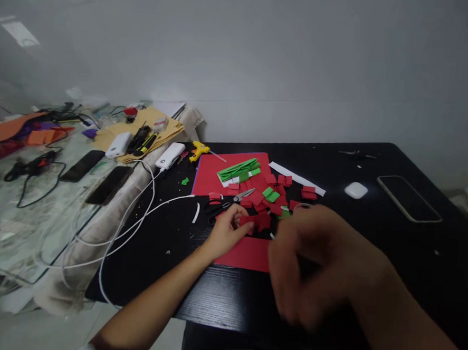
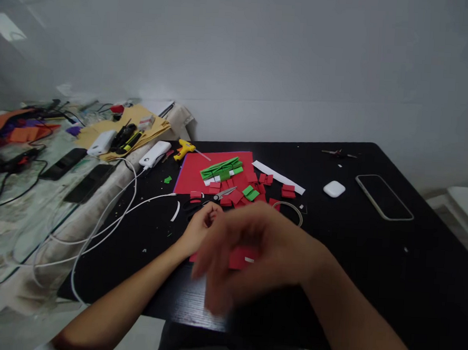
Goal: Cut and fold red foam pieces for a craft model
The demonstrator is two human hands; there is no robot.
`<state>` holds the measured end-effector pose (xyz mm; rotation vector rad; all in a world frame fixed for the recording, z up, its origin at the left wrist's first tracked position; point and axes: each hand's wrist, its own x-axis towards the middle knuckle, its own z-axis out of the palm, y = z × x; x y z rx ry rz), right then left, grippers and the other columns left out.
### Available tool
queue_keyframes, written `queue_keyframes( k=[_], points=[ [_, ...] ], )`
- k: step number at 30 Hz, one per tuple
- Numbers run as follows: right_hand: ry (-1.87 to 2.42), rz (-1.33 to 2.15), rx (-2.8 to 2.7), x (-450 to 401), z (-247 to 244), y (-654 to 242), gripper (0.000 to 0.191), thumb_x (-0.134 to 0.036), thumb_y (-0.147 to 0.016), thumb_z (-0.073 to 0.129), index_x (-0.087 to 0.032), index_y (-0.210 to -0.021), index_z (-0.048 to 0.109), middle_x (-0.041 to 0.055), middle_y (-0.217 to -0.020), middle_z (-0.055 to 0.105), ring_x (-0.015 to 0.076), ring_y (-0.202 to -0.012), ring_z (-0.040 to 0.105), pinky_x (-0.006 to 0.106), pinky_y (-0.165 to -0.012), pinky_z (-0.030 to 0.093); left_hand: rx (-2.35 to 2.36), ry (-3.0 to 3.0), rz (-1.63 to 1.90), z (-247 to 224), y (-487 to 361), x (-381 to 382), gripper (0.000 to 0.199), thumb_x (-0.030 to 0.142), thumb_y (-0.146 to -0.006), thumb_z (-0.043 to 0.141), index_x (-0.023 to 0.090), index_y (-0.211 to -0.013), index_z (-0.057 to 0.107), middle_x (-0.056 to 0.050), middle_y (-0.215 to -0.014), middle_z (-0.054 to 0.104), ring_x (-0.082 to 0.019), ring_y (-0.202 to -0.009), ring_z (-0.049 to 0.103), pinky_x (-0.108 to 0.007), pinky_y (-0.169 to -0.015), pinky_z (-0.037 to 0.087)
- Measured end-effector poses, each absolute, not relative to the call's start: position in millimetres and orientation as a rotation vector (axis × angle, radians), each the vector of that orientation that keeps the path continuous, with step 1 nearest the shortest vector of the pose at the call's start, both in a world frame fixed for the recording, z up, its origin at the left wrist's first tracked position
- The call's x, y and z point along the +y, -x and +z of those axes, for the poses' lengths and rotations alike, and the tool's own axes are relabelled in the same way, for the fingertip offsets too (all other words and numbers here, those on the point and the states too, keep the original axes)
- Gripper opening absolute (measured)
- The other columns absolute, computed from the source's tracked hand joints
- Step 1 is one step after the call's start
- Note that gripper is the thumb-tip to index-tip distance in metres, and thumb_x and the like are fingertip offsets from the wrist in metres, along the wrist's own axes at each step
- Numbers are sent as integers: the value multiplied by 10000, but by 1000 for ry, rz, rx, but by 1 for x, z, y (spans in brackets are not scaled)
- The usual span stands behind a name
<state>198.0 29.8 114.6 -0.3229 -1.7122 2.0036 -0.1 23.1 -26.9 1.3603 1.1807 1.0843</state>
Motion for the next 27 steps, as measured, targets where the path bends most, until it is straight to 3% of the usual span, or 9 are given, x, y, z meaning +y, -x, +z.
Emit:
queue_keyframes(
  k=[2,5,7,12,16,19,24,27],
  points=[
    [574,1710,-1737,44,104,-198,250,-368,-809,855,-167,-841,710,41,-732,746,160,-643,716,252,-616,565,1151,-1310,1094,-24,0,24,353,439,-830,760,189,-933,533,37,-709,618,-106,-594,534,-219,-571,368],
    [1007,1064,-1701,60,63,-198,178,-353,-877,761,-187,-899,702,60,-869,757,199,-819,728,320,-769,585,1119,-1219,1081,-23,0,25,421,479,-809,785,192,-980,530,29,-753,640,-109,-603,592,-215,-573,406],
    [1134,915,-1719,61,33,-200,205,-355,-879,739,-188,-987,689,90,-983,752,237,-920,727,388,-863,584,1111,-1195,1070,-24,-1,25,425,468,-810,791,192,-1016,543,17,-805,656,-115,-631,634,-212,-574,426],
    [1123,1331,-1594,48,-13,-204,382,-410,-817,779,-196,-1113,666,119,-1137,723,252,-1007,720,378,-832,609,1077,-1197,1047,-27,-2,25,384,427,-840,772,191,-1067,571,16,-840,658,-136,-692,699,-217,-602,489],
    [1077,1597,-1372,46,-25,-203,423,-425,-735,853,-190,-1038,674,67,-939,745,212,-810,728,347,-729,599,1058,-1197,1009,-29,-1,25,355,416,-852,759,191,-1058,579,16,-802,659,-146,-692,696,-232,-617,511],
    [1056,1672,-1290,48,-31,-203,404,-411,-711,877,-188,-983,680,32,-826,736,186,-729,708,317,-672,572,1060,-1261,1004,-30,-1,24,316,374,-867,747,190,-1082,606,-2,-879,670,-139,-704,687,-248,-647,524],
    [1066,1655,-1208,47,-37,-202,366,-376,-688,886,-191,-914,665,10,-787,723,161,-666,682,278,-596,527,1060,-1386,981,-32,1,22,315,302,-884,727,190,-1162,631,-36,-986,700,-141,-747,669,-267,-700,530],
    [1059,1656,-1226,47,-36,-202,345,-358,-700,874,-193,-923,669,9,-794,729,160,-671,686,277,-604,527,1107,-1492,973,-33,3,22,330,289,-872,741,195,-1175,649,-69,-1099,711,-193,-915,688,-284,-759,538]
  ],
)
